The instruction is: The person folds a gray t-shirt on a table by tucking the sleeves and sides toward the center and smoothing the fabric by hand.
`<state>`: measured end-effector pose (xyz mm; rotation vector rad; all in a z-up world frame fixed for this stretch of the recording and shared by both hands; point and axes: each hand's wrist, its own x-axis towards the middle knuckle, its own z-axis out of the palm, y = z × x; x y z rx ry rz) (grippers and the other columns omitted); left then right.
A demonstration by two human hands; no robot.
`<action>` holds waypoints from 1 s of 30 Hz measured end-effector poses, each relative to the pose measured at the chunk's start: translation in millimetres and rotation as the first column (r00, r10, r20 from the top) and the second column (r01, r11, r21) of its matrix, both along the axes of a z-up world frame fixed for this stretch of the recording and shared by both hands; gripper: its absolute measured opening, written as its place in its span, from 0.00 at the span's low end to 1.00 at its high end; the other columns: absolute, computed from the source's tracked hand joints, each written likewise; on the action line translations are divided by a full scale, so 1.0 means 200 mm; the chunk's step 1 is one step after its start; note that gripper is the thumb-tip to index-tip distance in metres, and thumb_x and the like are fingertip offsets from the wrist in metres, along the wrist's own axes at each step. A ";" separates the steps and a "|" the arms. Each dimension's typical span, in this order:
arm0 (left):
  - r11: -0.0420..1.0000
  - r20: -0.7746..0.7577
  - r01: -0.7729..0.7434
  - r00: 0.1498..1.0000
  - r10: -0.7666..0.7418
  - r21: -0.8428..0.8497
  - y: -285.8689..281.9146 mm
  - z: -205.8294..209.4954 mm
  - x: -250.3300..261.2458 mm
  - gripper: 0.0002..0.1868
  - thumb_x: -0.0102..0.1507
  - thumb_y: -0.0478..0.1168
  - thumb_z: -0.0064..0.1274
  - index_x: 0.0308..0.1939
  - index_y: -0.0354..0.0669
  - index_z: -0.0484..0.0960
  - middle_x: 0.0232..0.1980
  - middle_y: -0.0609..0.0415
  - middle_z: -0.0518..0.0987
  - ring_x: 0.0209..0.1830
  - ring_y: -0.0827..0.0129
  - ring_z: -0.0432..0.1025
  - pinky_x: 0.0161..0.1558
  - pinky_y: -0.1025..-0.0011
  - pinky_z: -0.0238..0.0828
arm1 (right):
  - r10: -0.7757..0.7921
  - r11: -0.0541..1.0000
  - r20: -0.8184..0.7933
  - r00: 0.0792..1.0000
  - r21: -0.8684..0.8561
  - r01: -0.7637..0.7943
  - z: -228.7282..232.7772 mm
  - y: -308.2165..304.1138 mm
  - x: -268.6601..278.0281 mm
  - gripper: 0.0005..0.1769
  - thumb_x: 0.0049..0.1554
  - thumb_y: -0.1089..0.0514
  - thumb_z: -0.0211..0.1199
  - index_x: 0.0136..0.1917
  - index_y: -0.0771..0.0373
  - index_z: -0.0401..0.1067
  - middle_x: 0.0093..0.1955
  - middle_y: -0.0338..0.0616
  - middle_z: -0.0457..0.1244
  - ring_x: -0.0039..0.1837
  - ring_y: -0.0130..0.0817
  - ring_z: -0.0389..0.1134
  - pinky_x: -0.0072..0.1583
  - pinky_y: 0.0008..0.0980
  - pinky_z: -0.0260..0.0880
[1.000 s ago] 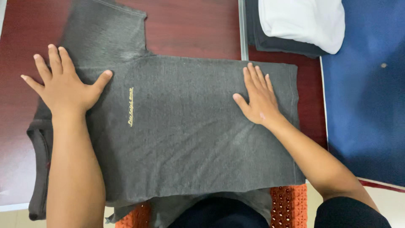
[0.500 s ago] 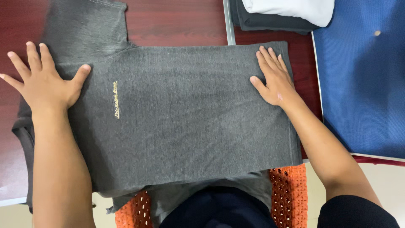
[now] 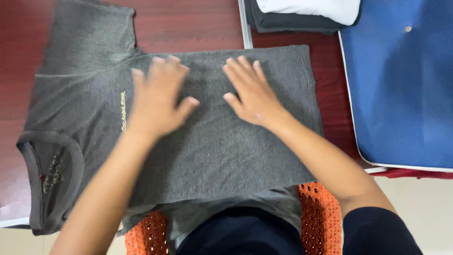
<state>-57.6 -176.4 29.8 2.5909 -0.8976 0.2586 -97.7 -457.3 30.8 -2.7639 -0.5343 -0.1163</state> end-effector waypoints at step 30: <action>0.942 -0.074 -0.316 0.943 0.326 0.116 0.47 -0.11 -0.23 0.43 0.67 0.64 0.45 0.79 0.43 0.64 0.84 0.39 0.55 0.83 0.38 0.45 0.74 0.32 0.36 | -0.206 0.978 -0.004 0.978 -0.014 0.206 -0.07 -0.45 -0.11 0.35 0.62 0.44 0.62 0.73 0.69 0.59 0.83 0.62 0.46 0.85 0.58 0.42 0.80 0.58 0.38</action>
